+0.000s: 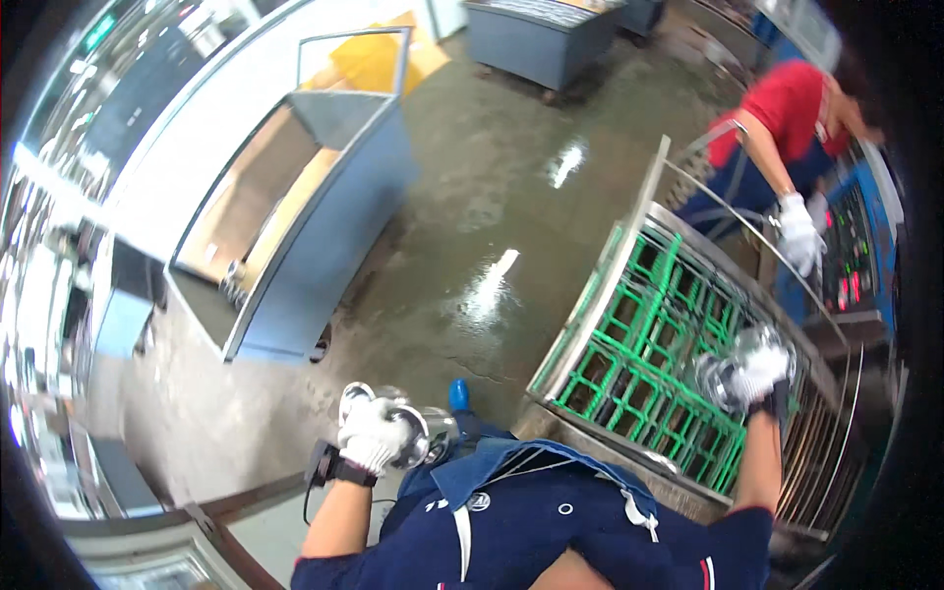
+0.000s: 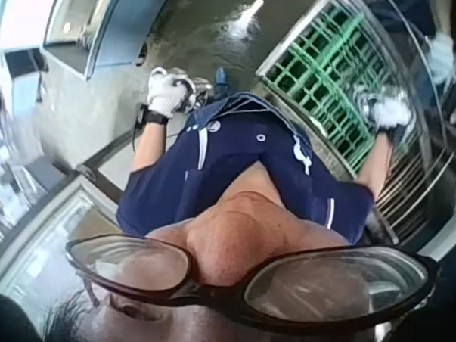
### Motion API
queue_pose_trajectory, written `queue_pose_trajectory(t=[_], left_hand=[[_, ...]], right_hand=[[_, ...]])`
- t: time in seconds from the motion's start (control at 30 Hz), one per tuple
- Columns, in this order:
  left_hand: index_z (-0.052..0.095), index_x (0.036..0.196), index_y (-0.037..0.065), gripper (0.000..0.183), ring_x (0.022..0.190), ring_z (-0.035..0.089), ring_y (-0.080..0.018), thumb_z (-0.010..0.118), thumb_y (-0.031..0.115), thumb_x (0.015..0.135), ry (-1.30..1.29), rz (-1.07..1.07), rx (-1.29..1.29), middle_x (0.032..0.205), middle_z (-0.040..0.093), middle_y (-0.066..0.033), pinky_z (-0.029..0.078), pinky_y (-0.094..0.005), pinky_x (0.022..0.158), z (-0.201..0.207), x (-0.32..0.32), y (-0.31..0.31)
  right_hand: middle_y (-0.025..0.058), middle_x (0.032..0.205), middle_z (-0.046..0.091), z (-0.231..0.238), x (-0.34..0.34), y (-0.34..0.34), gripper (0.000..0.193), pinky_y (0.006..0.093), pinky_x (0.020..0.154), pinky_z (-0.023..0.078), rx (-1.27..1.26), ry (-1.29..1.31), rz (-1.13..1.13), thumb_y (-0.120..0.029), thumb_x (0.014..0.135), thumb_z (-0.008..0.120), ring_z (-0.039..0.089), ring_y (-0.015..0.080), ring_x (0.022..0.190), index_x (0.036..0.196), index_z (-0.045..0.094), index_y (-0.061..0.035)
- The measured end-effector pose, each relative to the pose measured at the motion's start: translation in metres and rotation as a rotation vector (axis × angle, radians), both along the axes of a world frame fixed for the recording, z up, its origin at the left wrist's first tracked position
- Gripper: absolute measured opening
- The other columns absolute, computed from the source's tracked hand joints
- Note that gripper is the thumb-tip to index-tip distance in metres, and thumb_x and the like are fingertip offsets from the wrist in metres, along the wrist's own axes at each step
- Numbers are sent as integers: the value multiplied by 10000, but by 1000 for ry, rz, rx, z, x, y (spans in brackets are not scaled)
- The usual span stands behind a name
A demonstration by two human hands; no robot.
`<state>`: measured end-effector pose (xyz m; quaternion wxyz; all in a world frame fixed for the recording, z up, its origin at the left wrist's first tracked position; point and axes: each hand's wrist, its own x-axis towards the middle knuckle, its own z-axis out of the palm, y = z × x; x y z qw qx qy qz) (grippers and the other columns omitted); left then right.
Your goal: Transfer metal piston components from a large bin to a cleaning tray and then back into storage.
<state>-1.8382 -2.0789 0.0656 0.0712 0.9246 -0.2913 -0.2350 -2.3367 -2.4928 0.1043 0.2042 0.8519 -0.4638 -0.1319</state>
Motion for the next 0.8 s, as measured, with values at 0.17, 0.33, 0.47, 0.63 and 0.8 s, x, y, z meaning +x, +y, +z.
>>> queue_pose_trajectory(t=[0.17,0.33,0.47,0.63,0.8], left_hand=[[758,994,98,308,916,651,-336,636,321,820,29,-118,-192,947,707,-175,500,-408,846,-1,20,-29],[762,1063,143,344,960,639,-359,627,292,785,93,-134,-93,999,675,-206,513,-422,864,16,83,-57],[742,1055,130,354,1018,625,-343,630,307,770,198,-160,-157,1103,623,-199,518,-416,868,-23,157,-47],[755,1036,102,291,958,646,-348,649,237,801,137,-60,-211,977,682,-195,526,-416,846,-5,251,-24],[758,968,79,259,905,642,-363,685,211,757,42,84,-303,949,663,-223,524,-431,782,0,340,12]], right_hand=[[134,930,706,52,-10,57,315,431,798,520,-115,-360,-296,-212,669,694,663,329,866,969,744,-130],[181,971,722,148,59,119,351,445,821,551,60,-1451,-579,-94,788,615,693,306,867,1126,672,-17],[194,1054,695,201,137,155,375,439,867,542,286,-1654,-538,-153,829,623,673,310,932,1160,629,24],[181,1123,664,233,286,187,385,420,912,516,260,-1262,-359,-156,838,632,645,301,1004,1185,619,12],[169,1192,633,249,430,177,397,401,957,490,303,-923,26,-159,848,641,616,291,1075,1210,610,0]])
